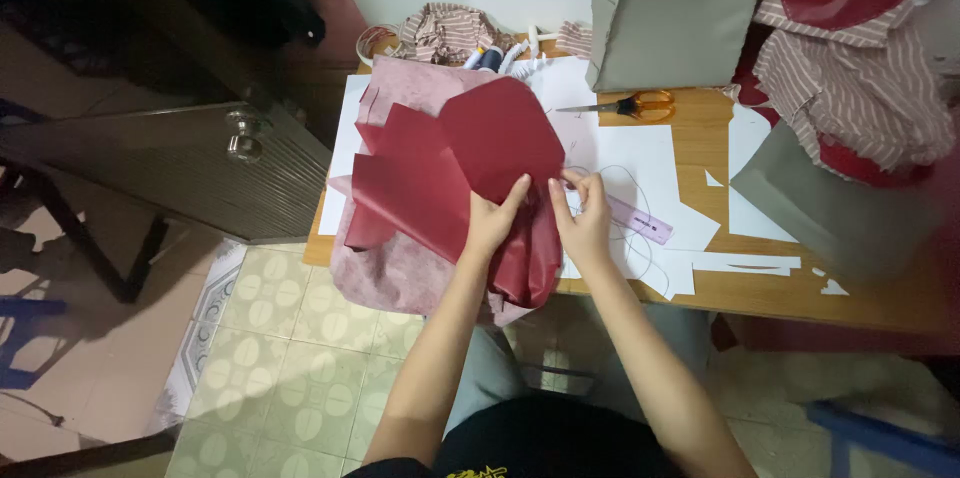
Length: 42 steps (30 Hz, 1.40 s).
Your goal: Aligning a paper template with a leather piece on a workshop table
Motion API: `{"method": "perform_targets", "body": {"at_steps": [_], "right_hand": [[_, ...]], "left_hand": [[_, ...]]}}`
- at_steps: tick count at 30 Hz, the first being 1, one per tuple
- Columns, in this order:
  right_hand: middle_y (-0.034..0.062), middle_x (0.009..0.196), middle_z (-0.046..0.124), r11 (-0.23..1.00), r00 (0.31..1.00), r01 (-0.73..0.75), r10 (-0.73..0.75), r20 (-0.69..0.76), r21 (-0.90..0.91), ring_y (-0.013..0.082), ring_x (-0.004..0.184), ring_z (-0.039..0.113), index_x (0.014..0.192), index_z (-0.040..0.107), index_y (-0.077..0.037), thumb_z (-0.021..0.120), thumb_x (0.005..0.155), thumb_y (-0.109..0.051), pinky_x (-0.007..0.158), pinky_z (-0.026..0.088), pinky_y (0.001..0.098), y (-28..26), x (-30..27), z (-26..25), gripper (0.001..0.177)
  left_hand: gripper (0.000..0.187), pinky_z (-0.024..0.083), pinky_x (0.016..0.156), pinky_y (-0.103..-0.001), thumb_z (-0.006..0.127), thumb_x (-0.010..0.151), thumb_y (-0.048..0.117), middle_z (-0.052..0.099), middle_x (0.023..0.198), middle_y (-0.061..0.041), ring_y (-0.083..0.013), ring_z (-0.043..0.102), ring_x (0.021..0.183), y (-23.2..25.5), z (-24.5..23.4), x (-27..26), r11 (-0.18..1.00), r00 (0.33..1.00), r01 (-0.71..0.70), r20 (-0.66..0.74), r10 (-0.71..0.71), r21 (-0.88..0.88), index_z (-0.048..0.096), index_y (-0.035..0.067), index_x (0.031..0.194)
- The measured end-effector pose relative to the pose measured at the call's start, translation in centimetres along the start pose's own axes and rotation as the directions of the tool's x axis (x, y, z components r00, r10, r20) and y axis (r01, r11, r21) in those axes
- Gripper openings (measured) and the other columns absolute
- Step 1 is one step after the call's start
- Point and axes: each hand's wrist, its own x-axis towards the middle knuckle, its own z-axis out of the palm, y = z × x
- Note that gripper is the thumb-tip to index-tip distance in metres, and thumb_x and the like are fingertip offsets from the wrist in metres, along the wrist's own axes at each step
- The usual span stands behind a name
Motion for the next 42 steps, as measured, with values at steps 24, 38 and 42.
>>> {"method": "perform_targets", "body": {"at_steps": [24,38,42], "right_hand": [[0.0131,0.117,0.075,0.866,0.957,-0.240,0.288,-0.046,0.439,0.0095,0.060,0.066,0.099,0.028,-0.018,0.072,0.104,0.001,0.058,0.053,0.0207,-1.3,0.6,-0.2,0.049],[0.0119,0.103,0.071,0.815,0.968,-0.176,0.246,-0.054,0.552,0.0063,0.076,0.060,0.094,0.030,-0.018,0.064,0.098,0.003,0.070,0.045,0.0205,4.6,0.3,-0.8,0.041],[0.0169,0.113,0.072,0.781,0.962,-0.224,0.273,0.005,0.583,0.0102,0.086,0.061,0.095,0.027,-0.021,0.062,0.101,-0.006,0.077,0.049,0.0229,5.8,-0.1,0.1,0.039]], "left_hand": [[0.035,0.059,0.093,-0.050,0.090,0.094,0.013,0.080,0.106,-0.014,-0.0217,0.072,0.099,0.2,-0.2,-0.3,1.000,0.984,0.018,0.177,-0.019,0.006,0.076,0.002,0.124],[0.023,0.048,0.108,-0.052,0.085,0.082,0.006,0.076,0.135,-0.020,-0.0402,0.072,0.118,3.5,-0.7,-0.3,0.969,0.932,-0.246,0.267,0.244,-0.028,0.086,0.016,0.104],[0.023,0.046,0.109,-0.048,0.082,0.086,0.002,0.073,0.137,-0.019,-0.0398,0.070,0.122,3.2,-0.9,-0.2,0.964,0.939,-0.266,0.225,0.261,-0.008,0.085,0.016,0.105]]}}
